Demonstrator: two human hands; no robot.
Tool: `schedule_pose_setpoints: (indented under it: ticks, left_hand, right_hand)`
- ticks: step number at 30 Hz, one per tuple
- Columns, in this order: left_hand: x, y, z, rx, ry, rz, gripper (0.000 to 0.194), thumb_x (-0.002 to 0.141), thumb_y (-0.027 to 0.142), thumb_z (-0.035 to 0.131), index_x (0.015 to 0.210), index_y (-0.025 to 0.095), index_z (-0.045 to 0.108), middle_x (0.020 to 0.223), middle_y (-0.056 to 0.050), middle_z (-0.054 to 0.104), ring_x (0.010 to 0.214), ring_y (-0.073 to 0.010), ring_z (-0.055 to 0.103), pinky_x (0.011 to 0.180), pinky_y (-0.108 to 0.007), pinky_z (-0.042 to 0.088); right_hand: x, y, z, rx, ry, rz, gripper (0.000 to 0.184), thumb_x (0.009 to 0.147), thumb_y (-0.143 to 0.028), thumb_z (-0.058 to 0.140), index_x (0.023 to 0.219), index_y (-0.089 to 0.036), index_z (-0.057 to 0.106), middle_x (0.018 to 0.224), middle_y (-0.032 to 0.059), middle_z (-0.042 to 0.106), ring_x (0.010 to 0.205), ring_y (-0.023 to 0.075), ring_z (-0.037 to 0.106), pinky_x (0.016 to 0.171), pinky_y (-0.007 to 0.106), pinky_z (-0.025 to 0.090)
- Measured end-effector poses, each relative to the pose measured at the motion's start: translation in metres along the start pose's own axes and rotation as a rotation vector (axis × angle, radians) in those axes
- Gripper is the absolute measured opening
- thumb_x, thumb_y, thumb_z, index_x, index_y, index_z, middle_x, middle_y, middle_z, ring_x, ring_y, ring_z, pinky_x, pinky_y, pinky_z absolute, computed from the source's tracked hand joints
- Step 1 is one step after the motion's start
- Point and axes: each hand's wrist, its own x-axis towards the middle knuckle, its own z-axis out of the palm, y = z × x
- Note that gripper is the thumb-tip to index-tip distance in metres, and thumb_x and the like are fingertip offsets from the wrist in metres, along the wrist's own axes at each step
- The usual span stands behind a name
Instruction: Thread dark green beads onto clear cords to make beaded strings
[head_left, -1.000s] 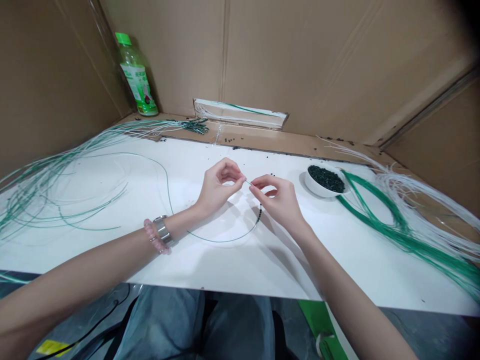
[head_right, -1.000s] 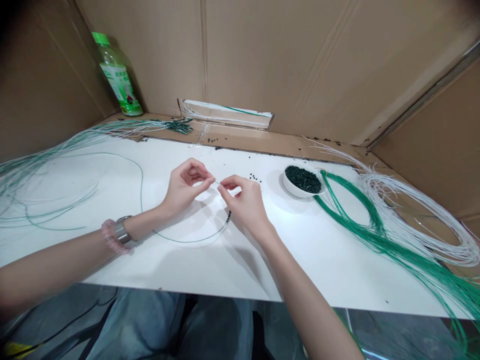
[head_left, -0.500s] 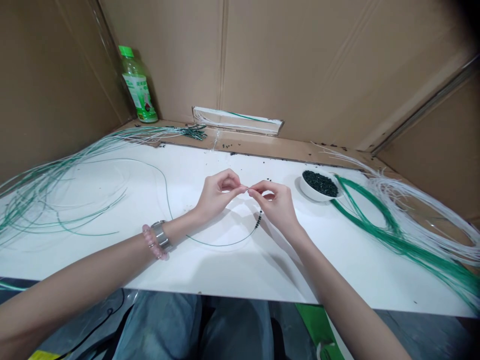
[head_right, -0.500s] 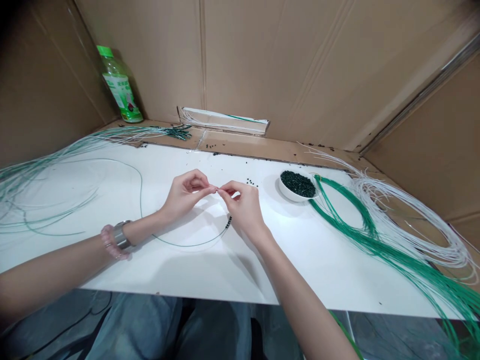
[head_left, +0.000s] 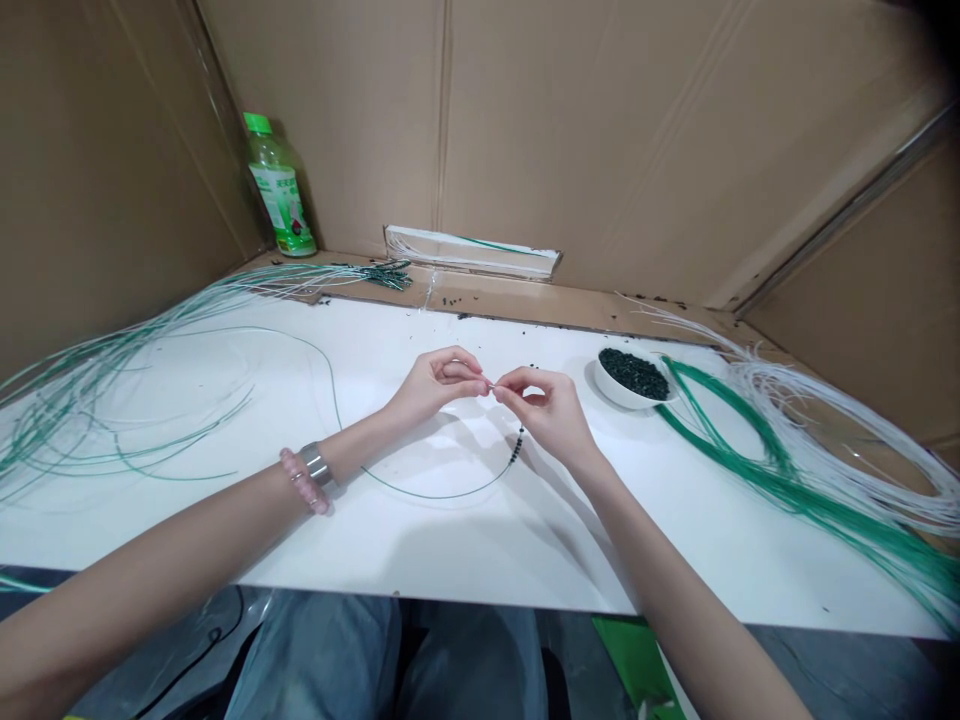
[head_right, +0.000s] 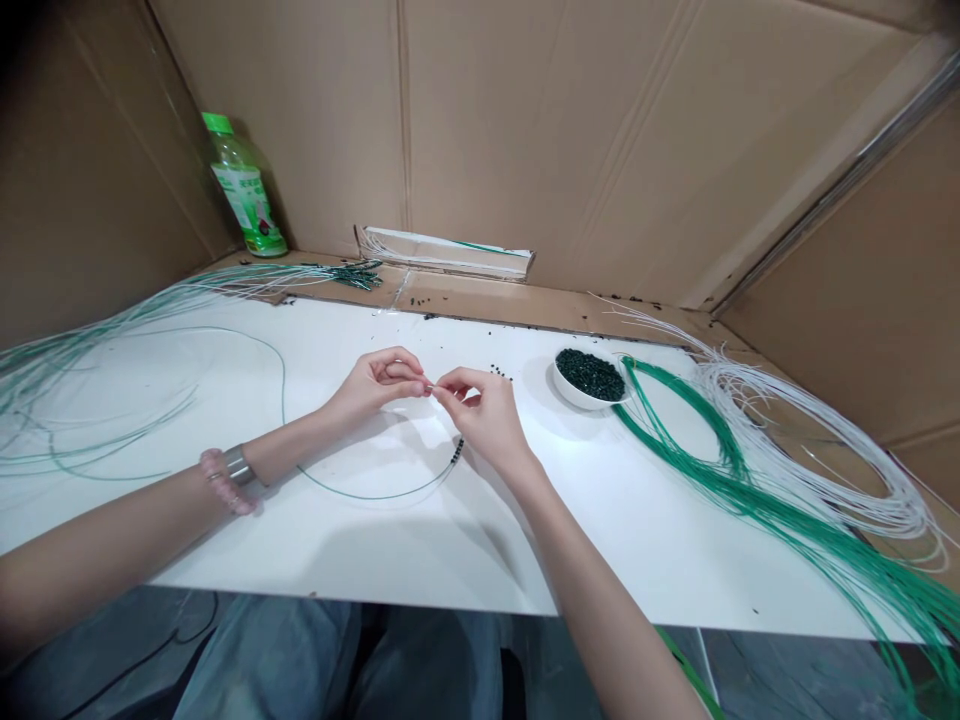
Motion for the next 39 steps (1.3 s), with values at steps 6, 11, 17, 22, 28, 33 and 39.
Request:
schedule_pose_setpoints:
  ticks: [6,11,17,22,28,33,39]
  left_hand:
    - [0.0,-0.001,-0.001,0.013,0.003,-0.033,0.03,0.055,0.023,0.081,0.074,0.014,0.059,0.067,0.0,0.07,0.065,-0.0121,0.066,0.072,-0.025,0.051]
    - [0.0,-0.001,0.0,0.026,0.0,-0.044,0.031,0.055,0.024,0.081,0.074,0.014,0.059,0.066,0.0,0.069,0.065,-0.0126,0.066,0.072,-0.025,0.05]
    - [0.003,-0.002,-0.004,0.124,0.011,0.01,0.032,0.061,0.033,0.077,0.08,0.015,0.059,0.076,-0.003,0.069,0.073,-0.0144,0.066,0.076,-0.027,0.05]
    - [0.031,-0.006,-0.007,0.48,0.021,0.073,0.033,0.071,0.041,0.063,0.087,0.013,0.061,0.089,-0.01,0.069,0.078,-0.0174,0.065,0.071,-0.029,0.05]
    - [0.075,-0.025,0.018,0.738,-0.075,0.164,0.02,0.068,0.027,0.064,0.083,0.014,0.067,0.088,-0.008,0.068,0.076,-0.0173,0.059,0.074,-0.029,0.045]
    - [0.09,-0.039,0.039,0.853,-0.126,0.229,0.013,0.065,0.025,0.065,0.072,0.014,0.066,0.073,-0.004,0.064,0.066,-0.016,0.054,0.064,-0.027,0.04]
    - [0.094,-0.048,0.046,0.865,-0.135,0.256,0.015,0.072,0.024,0.056,0.06,0.014,0.057,0.06,-0.002,0.057,0.057,-0.0134,0.047,0.056,-0.025,0.035]
  right_hand:
    - [-0.001,-0.001,0.0,-0.011,-0.025,-0.004,0.011,0.076,-0.023,0.06,0.069,-0.017,0.066,0.07,0.0022,0.065,0.065,0.0123,0.057,0.057,0.021,0.045]
    - [-0.002,0.0,0.0,-0.029,-0.036,-0.01,0.01,0.076,-0.022,0.06,0.07,-0.017,0.066,0.07,0.0013,0.065,0.065,0.0117,0.056,0.057,0.022,0.045]
    - [0.004,0.0,-0.006,0.151,0.07,0.001,0.009,0.071,-0.023,0.065,0.066,-0.016,0.067,0.067,0.0021,0.064,0.063,0.0118,0.055,0.052,0.02,0.044]
    - [0.015,0.01,-0.019,0.321,0.296,-0.005,0.013,0.07,-0.03,0.066,0.069,-0.017,0.064,0.067,0.0008,0.061,0.064,0.0114,0.055,0.052,0.021,0.048]
    - [0.021,0.02,-0.024,0.441,0.455,-0.023,0.016,0.07,-0.034,0.065,0.071,-0.019,0.061,0.066,-0.0011,0.058,0.064,0.0104,0.055,0.052,0.02,0.048]
    - [0.022,0.021,-0.02,0.451,0.437,-0.055,0.015,0.069,-0.032,0.067,0.069,-0.018,0.062,0.065,0.0,0.06,0.063,0.011,0.055,0.053,0.021,0.047]
    - [0.022,0.016,-0.019,0.461,0.429,-0.077,0.014,0.07,-0.032,0.065,0.068,-0.018,0.062,0.063,-0.001,0.059,0.057,0.0102,0.052,0.053,0.022,0.046]
